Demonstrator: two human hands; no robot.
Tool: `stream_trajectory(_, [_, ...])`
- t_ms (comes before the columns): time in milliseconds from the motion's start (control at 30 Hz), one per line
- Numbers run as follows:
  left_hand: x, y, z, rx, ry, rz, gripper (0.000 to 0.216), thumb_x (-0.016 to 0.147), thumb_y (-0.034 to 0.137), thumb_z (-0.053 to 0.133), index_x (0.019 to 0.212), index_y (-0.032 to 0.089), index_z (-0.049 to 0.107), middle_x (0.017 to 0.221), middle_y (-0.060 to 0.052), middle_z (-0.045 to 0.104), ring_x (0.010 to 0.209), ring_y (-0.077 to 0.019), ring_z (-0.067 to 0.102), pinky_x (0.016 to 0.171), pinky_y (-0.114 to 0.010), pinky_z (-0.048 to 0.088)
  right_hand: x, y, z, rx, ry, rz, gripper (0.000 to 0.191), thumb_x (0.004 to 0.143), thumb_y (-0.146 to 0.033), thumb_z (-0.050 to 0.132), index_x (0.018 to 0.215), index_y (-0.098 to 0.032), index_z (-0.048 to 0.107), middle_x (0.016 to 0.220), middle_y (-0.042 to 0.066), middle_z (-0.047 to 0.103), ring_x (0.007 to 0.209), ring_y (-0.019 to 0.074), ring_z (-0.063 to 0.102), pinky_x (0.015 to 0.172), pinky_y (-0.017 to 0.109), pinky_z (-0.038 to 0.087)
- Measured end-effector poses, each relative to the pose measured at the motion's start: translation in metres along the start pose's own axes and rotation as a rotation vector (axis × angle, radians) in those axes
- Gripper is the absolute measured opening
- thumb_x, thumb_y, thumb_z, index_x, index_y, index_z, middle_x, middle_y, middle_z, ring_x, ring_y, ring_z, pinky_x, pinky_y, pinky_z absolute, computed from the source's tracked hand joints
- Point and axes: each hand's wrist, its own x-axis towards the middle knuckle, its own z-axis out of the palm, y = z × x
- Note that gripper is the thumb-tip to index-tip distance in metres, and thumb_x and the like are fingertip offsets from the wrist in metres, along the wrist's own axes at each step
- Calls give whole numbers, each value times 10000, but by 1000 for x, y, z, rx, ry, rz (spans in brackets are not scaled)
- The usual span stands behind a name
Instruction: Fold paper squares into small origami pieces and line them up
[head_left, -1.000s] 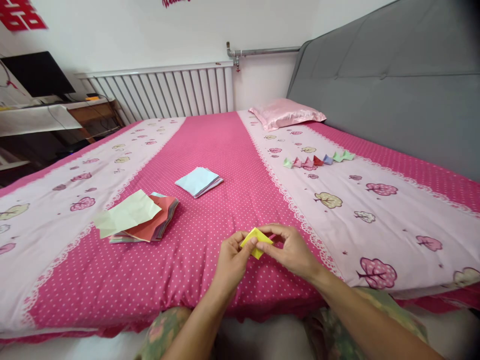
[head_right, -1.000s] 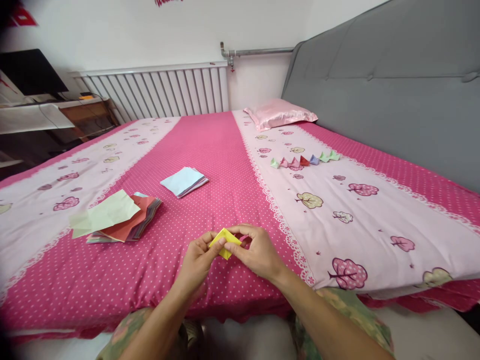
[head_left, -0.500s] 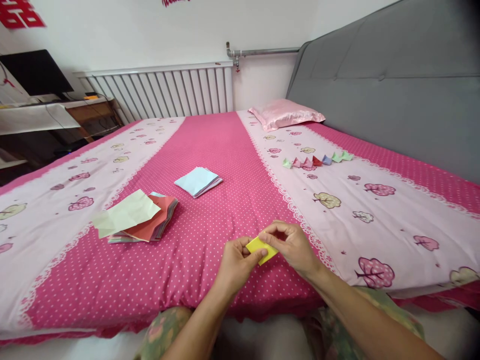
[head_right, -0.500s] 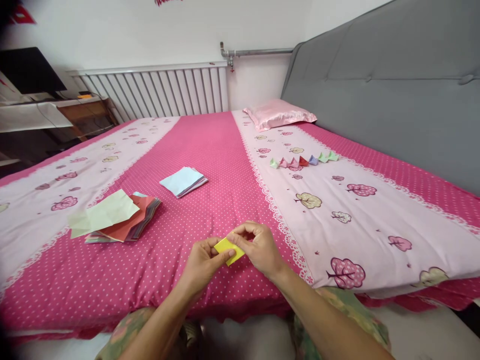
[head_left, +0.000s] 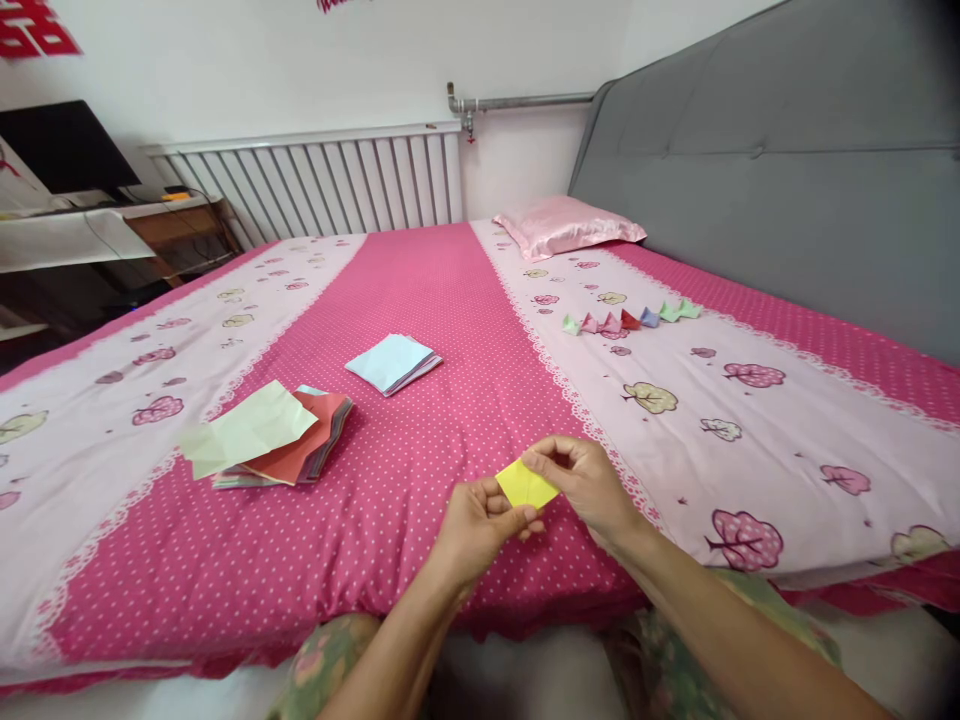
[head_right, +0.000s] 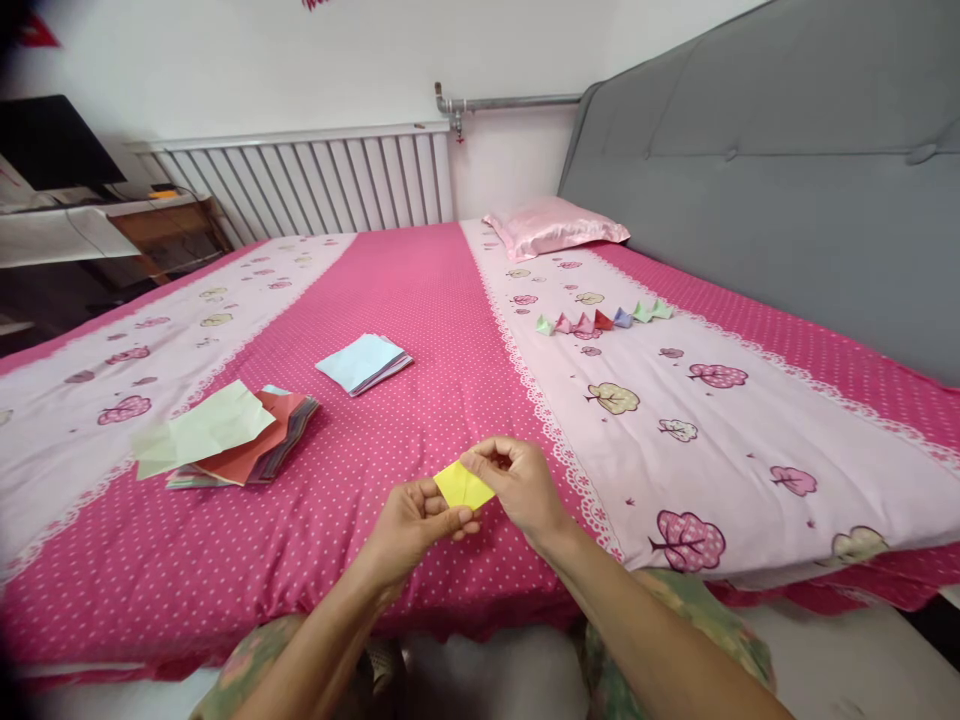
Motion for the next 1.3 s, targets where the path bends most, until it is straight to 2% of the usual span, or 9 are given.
stream_trajectory(300, [1, -4, -2, 56, 15, -13, 282, 537, 257, 763, 679, 56, 625, 556, -74, 658, 487, -114, 611, 455, -161, 434, 1, 3, -2, -33, -9, -19, 179, 702, -317, 640, 672, -141, 618, 615, 7, 589, 549, 103, 501, 509, 219, 399])
stream_trajectory(400, [2, -4, -4, 32, 22, 2, 273, 552, 253, 756, 698, 60, 630, 597, -84, 672, 493, -109, 611, 461, -160, 436, 1, 1, -2, 28, -74, 17, 175, 715, -321, 628, 715, -147, 615, 635, -1, 589, 571, 104, 520, 531, 216, 411])
stream_trajectory(567, [3, 0, -9, -9, 77, 47, 250, 559, 245, 753, 710, 76, 647, 586, -57, 666, 515, -99, 612, 488, -152, 441, 0, -2, 0, 50, -226, 11, 187, 729, -318, 616, 804, -147, 628, 741, 23, 631, 717, 145, 579, 674, 260, 449])
stream_trajectory(733, [3, 0, -9, 39, 72, 64, 255, 588, 274, 732, 745, 88, 656, 591, -46, 660, 535, -105, 608, 509, -166, 437, 0, 2, 0, 27, -203, 28, 184, 692, -316, 649, 748, -142, 627, 704, 20, 635, 648, 137, 574, 620, 250, 445])
stream_trajectory(833, [3, 0, -9, 100, 77, 130, 267, 596, 306, 719, 747, 93, 663, 612, -39, 659, 540, -106, 588, 519, -181, 422, 1, 4, -1, 13, -190, 47, 186, 663, -315, 670, 720, -143, 626, 672, 12, 629, 625, 133, 572, 603, 245, 441])
stream_trajectory(967, [5, 3, -14, 171, 150, 207, 261, 599, 335, 709, 689, 94, 666, 585, -33, 639, 518, -101, 549, 504, -189, 391, 1, 2, -2, -16, -275, 98, 228, 637, -331, 684, 745, -139, 629, 711, 29, 641, 666, 147, 591, 635, 266, 450])
stream_trajectory(1100, [5, 5, -18, 145, 151, 168, 280, 630, 346, 685, 754, 95, 680, 608, -49, 646, 535, -111, 549, 520, -204, 395, 0, -1, -1, -74, -323, 131, 297, 599, -322, 713, 802, -147, 587, 692, 9, 617, 613, 124, 569, 586, 251, 438])
stream_trajectory(1200, [4, 5, -19, 135, 143, 148, 278, 641, 347, 675, 741, 89, 689, 576, -46, 634, 508, -100, 522, 505, -199, 376, -2, -1, -1, -92, -331, 112, 319, 616, -287, 706, 859, -173, 533, 618, -36, 565, 549, 96, 520, 524, 217, 398])
stream_trajectory(1300, [5, 5, -21, 92, 187, 162, 266, 627, 339, 688, 719, 89, 691, 552, -37, 622, 488, -90, 502, 496, -194, 365, -3, -3, -1, -115, -340, 34, 255, 689, -263, 646, 905, -189, 533, 580, -56, 520, 518, 80, 480, 503, 202, 372])
